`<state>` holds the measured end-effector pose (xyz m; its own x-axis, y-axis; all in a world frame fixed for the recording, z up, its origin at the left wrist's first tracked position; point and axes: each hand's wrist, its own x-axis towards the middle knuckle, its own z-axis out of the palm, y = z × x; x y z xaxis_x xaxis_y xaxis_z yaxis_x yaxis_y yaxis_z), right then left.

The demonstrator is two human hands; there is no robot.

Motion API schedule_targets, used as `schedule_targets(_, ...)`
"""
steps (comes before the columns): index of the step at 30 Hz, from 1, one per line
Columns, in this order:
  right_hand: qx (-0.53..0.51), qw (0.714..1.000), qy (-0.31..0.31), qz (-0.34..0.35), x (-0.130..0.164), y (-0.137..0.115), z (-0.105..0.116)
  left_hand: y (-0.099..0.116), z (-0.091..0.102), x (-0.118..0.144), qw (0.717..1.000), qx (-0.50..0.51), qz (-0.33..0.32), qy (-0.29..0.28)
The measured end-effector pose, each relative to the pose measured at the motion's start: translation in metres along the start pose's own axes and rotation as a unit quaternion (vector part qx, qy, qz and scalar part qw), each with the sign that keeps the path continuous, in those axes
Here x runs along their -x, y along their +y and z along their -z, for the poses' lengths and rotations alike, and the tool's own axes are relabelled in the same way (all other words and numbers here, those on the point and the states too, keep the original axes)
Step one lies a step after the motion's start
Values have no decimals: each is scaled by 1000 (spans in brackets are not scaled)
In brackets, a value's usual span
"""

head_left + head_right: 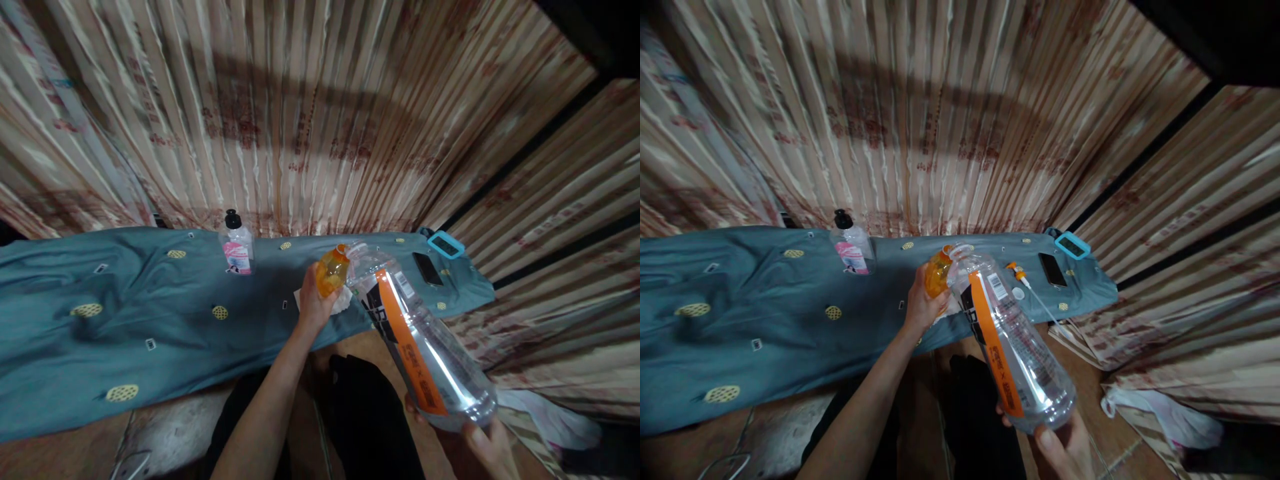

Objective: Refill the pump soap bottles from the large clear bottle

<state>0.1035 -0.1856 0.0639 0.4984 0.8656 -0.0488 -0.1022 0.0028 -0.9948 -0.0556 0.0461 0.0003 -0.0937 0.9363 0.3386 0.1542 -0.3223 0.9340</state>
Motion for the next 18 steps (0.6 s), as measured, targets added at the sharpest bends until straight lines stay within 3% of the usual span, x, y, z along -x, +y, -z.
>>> schedule_targets(4,-41,998,31,-42,1,-10,-9,-2,0,-1,1000,-2,-4,6)
schedule_targets(11,-35,999,12,-31,0,-3,-2,-1,0,-2,1000,4,-6,5)
schedule_targets(18,-27,998,58,-26,3,-9,-10,3,0,-1,1000,5,6,10)
